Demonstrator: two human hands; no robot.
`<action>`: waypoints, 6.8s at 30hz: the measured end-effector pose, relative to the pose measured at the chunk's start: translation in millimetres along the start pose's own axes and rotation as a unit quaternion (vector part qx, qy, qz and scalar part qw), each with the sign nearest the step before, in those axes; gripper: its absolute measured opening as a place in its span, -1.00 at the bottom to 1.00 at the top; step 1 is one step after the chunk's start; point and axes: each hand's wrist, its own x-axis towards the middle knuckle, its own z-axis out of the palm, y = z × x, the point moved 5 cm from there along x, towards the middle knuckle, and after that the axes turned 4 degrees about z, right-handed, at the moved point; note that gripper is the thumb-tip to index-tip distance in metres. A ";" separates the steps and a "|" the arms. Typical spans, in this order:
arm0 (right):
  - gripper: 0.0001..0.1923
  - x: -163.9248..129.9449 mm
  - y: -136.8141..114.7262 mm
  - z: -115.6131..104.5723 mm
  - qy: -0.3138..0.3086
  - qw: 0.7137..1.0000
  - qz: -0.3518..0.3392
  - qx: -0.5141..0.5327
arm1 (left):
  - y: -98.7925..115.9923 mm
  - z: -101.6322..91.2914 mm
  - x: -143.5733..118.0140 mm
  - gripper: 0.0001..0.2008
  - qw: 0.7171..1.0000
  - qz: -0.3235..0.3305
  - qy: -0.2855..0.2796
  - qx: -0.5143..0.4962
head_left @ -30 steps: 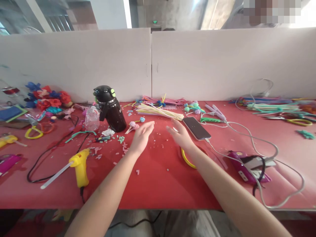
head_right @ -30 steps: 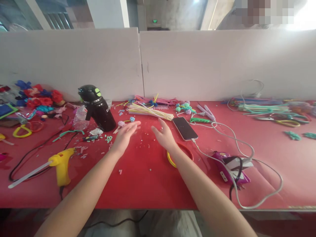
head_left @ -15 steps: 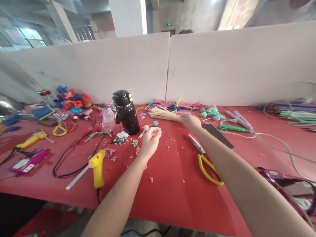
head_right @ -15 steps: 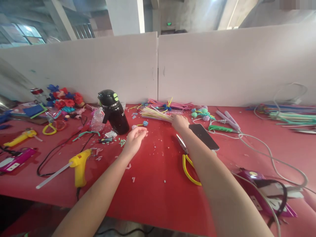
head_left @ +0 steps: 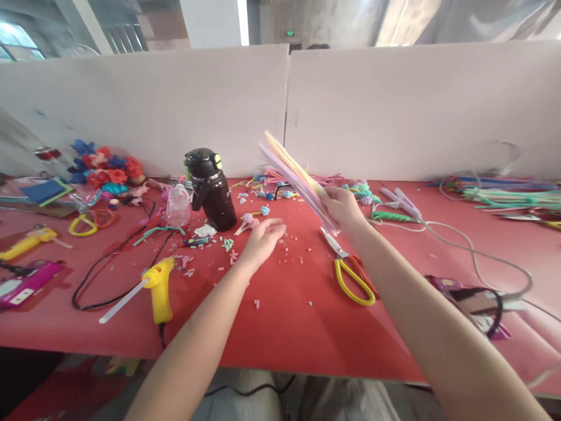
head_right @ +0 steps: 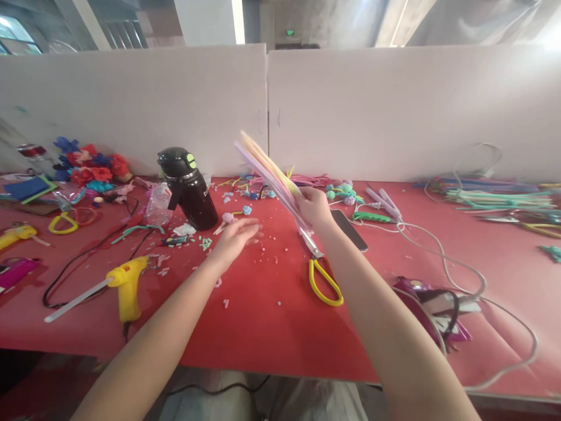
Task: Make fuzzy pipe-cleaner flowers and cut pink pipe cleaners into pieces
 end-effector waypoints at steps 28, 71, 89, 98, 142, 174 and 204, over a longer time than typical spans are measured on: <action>-0.58 -118.0 -8.1 32.9 -0.143 0.965 0.105 0.195 | 20.3 11.6 -22.3 -0.62 0.992 0.118 -0.019 -0.028; -0.66 -119.2 -19.3 26.8 -0.106 0.971 0.072 0.203 | 24.1 21.1 -23.5 -0.64 0.989 0.130 -0.061 -0.031; -0.63 -118.5 -14.8 26.3 -0.096 0.979 0.076 0.164 | 28.1 24.8 -27.8 -0.53 0.987 0.119 -0.103 -0.032; -0.67 -118.1 -15.4 20.6 -0.078 0.979 0.083 0.169 | 23.6 19.7 -22.4 -0.67 0.986 0.095 -0.071 -0.113; -0.57 -118.7 -11.9 27.0 -0.188 0.953 0.088 0.221 | 22.6 19.1 -20.4 -0.50 0.986 0.096 -0.101 -0.091; -0.74 -121.2 -15.1 25.9 -0.152 0.956 0.087 0.233 | 21.6 8.2 -16.0 -0.59 0.994 0.101 -0.017 -0.047; -0.78 -122.7 -18.9 24.0 -0.050 0.994 -0.007 0.094 | 15.3 22.1 -19.9 -0.56 0.994 0.058 -0.064 -0.069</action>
